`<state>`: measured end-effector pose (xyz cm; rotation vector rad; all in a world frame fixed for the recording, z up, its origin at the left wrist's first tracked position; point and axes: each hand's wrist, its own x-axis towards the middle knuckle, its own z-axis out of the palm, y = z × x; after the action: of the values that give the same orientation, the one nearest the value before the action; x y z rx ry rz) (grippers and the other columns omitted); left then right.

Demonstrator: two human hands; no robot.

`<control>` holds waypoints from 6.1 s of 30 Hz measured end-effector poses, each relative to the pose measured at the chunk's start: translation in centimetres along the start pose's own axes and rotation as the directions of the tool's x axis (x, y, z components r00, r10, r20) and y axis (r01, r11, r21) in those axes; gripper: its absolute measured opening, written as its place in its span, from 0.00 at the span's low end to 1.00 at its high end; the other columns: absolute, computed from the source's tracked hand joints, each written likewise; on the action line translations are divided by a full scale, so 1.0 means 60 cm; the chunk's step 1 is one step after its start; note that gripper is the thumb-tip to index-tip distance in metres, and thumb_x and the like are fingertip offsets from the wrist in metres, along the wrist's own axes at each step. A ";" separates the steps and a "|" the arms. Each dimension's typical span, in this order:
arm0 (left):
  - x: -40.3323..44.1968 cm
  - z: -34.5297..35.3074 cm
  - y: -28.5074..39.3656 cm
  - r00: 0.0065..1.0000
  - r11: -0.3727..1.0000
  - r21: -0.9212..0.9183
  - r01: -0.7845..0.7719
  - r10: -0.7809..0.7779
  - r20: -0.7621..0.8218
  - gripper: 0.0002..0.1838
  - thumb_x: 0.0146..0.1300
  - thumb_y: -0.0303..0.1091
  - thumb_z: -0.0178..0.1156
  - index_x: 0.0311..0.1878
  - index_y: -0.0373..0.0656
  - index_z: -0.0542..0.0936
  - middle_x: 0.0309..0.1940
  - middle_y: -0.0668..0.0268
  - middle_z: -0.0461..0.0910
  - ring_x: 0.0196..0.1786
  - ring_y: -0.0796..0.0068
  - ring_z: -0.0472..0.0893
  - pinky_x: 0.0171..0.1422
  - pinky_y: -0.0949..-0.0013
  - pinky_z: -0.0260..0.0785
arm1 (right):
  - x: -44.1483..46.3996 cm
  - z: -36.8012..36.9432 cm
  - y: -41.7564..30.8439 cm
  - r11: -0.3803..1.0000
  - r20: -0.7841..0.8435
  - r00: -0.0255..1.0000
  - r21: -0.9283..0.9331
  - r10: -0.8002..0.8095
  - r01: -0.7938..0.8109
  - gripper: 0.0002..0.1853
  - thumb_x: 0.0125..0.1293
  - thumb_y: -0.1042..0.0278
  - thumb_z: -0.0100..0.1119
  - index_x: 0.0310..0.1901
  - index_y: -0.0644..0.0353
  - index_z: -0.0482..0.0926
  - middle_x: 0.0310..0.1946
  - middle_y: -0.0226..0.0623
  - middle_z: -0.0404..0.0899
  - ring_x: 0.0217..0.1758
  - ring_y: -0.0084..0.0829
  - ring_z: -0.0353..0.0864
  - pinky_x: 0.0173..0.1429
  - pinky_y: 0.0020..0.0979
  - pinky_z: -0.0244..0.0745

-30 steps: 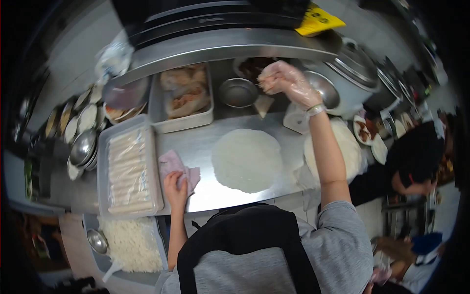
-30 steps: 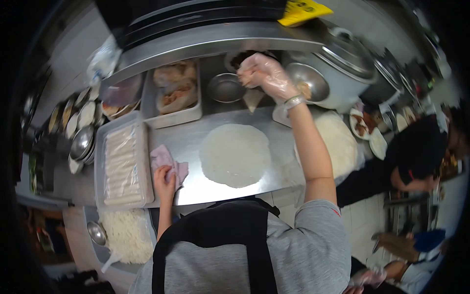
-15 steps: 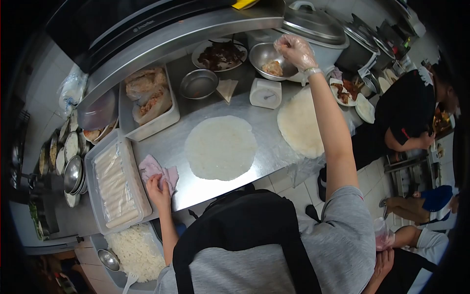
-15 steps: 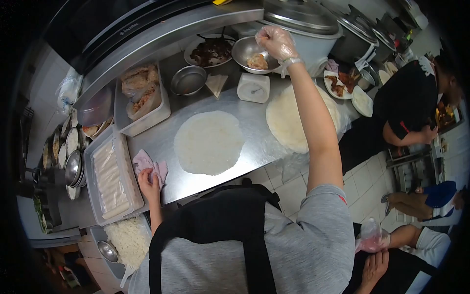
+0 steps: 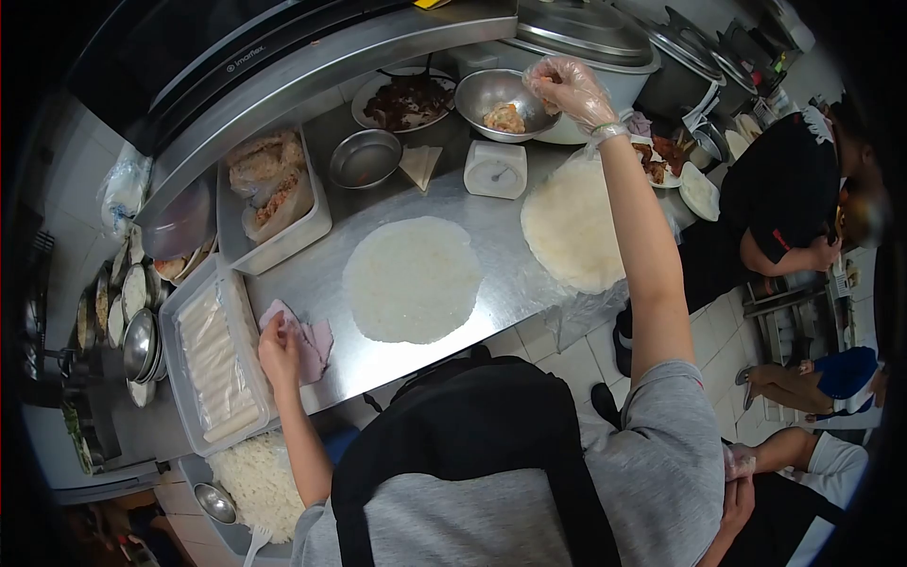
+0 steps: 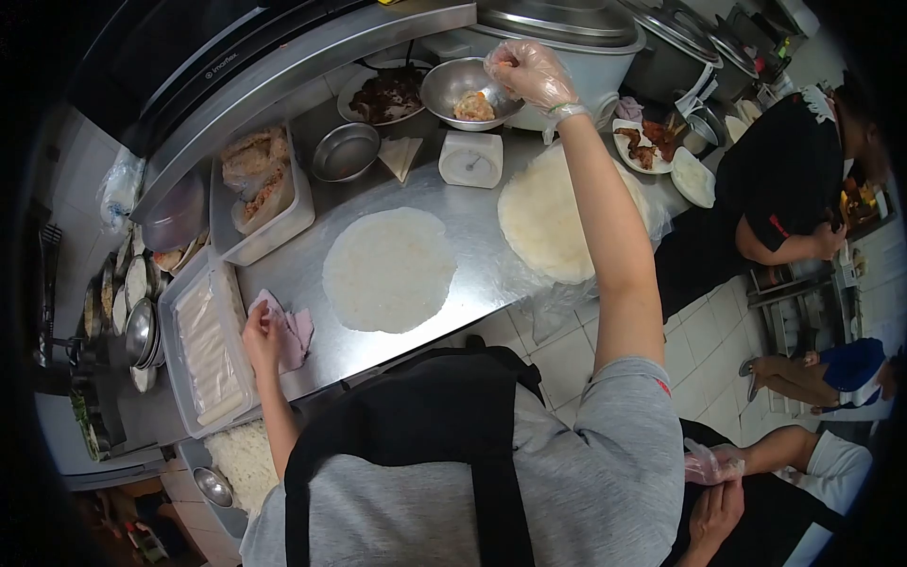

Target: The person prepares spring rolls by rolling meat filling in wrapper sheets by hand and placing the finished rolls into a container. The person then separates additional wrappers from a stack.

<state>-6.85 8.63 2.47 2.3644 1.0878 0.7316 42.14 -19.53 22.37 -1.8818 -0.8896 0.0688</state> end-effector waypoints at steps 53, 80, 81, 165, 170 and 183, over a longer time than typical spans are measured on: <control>0.219 0.245 0.596 0.923 0.335 -0.942 0.038 0.350 0.161 0.29 0.50 0.12 0.51 0.55 0.46 0.58 0.40 0.62 0.68 0.33 0.77 0.73 0.23 0.69 0.74 | -0.091 0.118 -0.003 0.653 0.124 0.908 -0.657 -0.399 0.377 0.13 0.64 0.59 0.58 0.43 0.60 0.79 0.40 0.47 0.78 0.46 0.49 0.78 0.49 0.44 0.73; 0.262 0.099 0.415 0.807 0.569 -0.788 0.235 0.337 0.484 0.31 0.67 0.45 0.60 0.69 0.43 0.65 0.65 0.60 0.69 0.66 0.67 0.70 0.63 0.60 0.70 | -0.233 0.305 0.036 0.895 0.519 0.851 0.336 0.083 -0.292 0.12 0.66 0.64 0.60 0.45 0.62 0.79 0.45 0.40 0.80 0.46 0.34 0.83 0.53 0.32 0.77; 0.241 0.083 0.368 0.830 0.590 -0.776 0.224 0.302 0.469 0.28 0.68 0.44 0.59 0.67 0.43 0.67 0.62 0.62 0.72 0.63 0.69 0.72 0.62 0.64 0.69 | -0.242 0.330 0.017 0.953 0.591 0.804 0.202 0.066 -0.227 0.13 0.65 0.63 0.60 0.44 0.63 0.80 0.43 0.42 0.81 0.46 0.36 0.83 0.52 0.32 0.76; -0.148 0.095 0.117 0.932 0.953 -0.081 -0.292 0.303 0.198 0.21 0.56 0.29 0.62 0.56 0.44 0.79 0.59 0.62 0.74 0.61 0.60 0.70 0.63 0.57 0.60 | -0.287 0.463 0.032 0.900 0.614 0.760 -0.181 -0.211 0.396 0.24 0.42 0.58 0.75 0.44 0.57 0.84 0.38 0.36 0.77 0.48 0.40 0.75 0.54 0.39 0.71; -0.149 0.095 0.118 0.930 0.951 -0.075 -0.300 0.309 0.197 0.21 0.56 0.29 0.62 0.55 0.44 0.79 0.58 0.62 0.74 0.61 0.60 0.70 0.63 0.58 0.60 | -0.289 0.474 0.002 0.849 0.641 0.748 -0.287 -0.172 0.442 0.22 0.43 0.54 0.73 0.41 0.55 0.84 0.37 0.36 0.76 0.48 0.40 0.75 0.54 0.42 0.69; -0.143 0.094 0.109 0.893 0.912 -0.177 -0.369 0.401 0.203 0.20 0.56 0.34 0.64 0.54 0.44 0.79 0.54 0.62 0.75 0.58 0.59 0.72 0.63 0.57 0.61 | -0.305 0.399 0.024 0.714 0.742 0.494 -0.030 -0.453 0.700 0.38 0.59 0.56 0.64 0.68 0.63 0.62 0.67 0.50 0.63 0.71 0.46 0.62 0.73 0.46 0.57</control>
<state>-4.46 -2.95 -0.47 2.4983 0.4560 0.6090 19.61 -12.53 3.52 -1.7300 -2.1844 0.2280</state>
